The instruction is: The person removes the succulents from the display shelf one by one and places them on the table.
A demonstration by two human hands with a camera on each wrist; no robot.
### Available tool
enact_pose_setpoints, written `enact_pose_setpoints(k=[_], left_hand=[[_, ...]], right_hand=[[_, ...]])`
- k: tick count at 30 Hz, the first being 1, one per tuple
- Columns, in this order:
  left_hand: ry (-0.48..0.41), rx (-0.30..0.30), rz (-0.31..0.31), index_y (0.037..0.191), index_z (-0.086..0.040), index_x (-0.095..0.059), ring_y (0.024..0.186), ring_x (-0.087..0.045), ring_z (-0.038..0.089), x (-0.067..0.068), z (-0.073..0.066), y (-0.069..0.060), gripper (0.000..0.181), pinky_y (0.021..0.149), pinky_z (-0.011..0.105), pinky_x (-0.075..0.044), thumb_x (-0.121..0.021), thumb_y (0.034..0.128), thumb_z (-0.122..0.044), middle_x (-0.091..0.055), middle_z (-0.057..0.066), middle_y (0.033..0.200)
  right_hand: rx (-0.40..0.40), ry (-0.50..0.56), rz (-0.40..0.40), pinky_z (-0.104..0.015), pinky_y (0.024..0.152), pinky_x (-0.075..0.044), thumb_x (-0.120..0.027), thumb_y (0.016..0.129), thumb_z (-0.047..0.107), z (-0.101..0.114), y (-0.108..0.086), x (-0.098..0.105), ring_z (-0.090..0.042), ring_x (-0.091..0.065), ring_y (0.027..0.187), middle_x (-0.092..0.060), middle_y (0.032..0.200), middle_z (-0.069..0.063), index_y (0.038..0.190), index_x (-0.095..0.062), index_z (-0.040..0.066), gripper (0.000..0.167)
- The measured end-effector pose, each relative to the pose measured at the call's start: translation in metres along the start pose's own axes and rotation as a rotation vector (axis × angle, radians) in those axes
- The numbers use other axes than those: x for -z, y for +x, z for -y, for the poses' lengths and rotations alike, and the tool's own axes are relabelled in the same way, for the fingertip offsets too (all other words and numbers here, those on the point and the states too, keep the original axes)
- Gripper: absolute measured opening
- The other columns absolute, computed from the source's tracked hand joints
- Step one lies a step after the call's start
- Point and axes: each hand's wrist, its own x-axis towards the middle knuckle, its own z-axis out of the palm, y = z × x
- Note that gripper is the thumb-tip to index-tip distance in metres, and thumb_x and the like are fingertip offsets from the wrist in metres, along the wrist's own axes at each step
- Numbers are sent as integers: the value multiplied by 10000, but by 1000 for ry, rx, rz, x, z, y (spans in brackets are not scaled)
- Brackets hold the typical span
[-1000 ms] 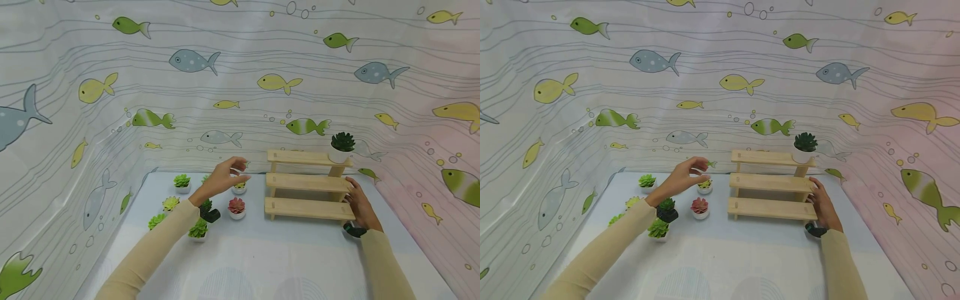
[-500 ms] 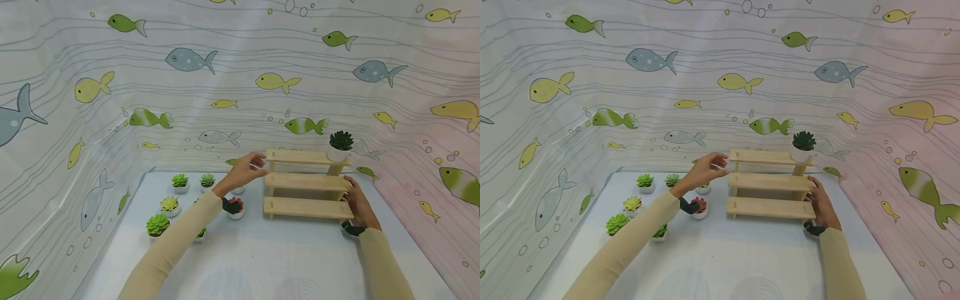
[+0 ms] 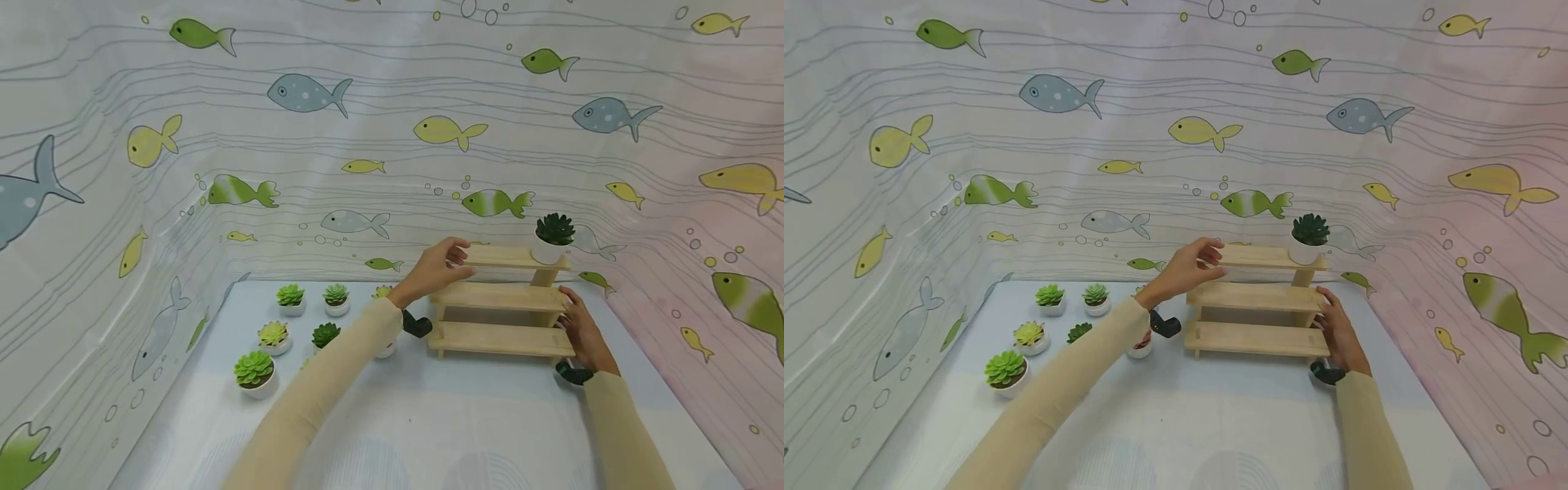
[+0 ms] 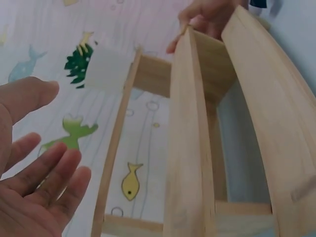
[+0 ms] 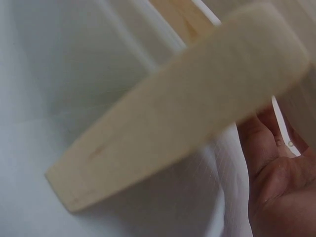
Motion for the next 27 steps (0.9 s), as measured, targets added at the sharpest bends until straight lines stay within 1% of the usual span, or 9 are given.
enact_pose_setpoints(k=[4,8,12,14,17,20,22,24,27], left_hand=[[-43,3,-1,1441,-68,-536,1093,-622,145,-17,-5,15,572,923,239,-524,-767,957,-268,-629,83,1252],[-87,42,-11,1431,-103,-543,1085,-614,137,-34,-11,30,546,905,225,-526,-768,955,-248,-628,115,1262],[-90,67,-39,1428,-109,-543,1068,-609,130,-49,-18,47,540,873,220,-523,-763,957,-254,-634,132,1249],[-90,60,-51,1424,-103,-542,1068,-611,135,-57,-19,55,533,870,213,-520,-757,961,-254,-634,121,1235],[-84,47,-55,1426,-88,-533,1110,-622,198,-67,-20,65,525,887,197,-511,-746,969,-239,-622,85,1215],[-84,43,-67,1430,-73,-525,1165,-619,282,-74,-18,73,527,906,197,-501,-740,974,-226,-614,91,1226],[-83,50,-88,1437,-70,-522,1185,-612,304,-77,-17,78,530,917,201,-497,-737,978,-225,-610,115,1252],[-82,57,-111,1445,-69,-520,1190,-609,300,-79,-16,84,540,923,198,-496,-739,979,-231,-608,118,1263],[-67,60,-140,1452,-60,-519,1150,-611,221,-81,-14,92,556,926,179,-495,-746,974,-230,-607,100,1251]], right_hand=[[-4,9,-4,-287,872,-526,-372,1132,317,0,1,2,-157,-403,1271,-368,1430,79,1552,-234,409,451],[-16,-1,-16,-288,874,-523,-363,1134,313,0,3,4,-179,-373,1298,-334,1464,63,1546,-228,425,447],[-17,5,-19,-291,878,-523,-367,1133,329,0,5,6,-182,-375,1303,-331,1474,58,1580,-200,402,483],[-24,9,-18,-300,888,-520,-370,1132,337,0,6,7,-175,-389,1302,-346,1470,62,1586,-195,397,491],[-40,13,-24,-313,906,-508,-378,1130,350,1,6,8,-168,-399,1312,-357,1477,63,1570,-213,417,474],[-42,-4,-45,-304,902,-498,-385,1129,358,1,6,6,-180,-387,1328,-343,1497,51,1562,-224,423,466],[-40,-4,-46,-293,905,-492,-396,1127,360,2,7,5,-202,-355,1348,-318,1517,34,1571,-213,415,483],[-42,-3,-44,-282,907,-491,-404,1125,360,4,9,3,-215,-339,1358,-308,1524,27,1573,-211,413,490],[-44,7,-33,-283,905,-501,-412,1123,348,7,12,1,-215,-346,1346,-323,1504,32,1578,-208,401,501]])
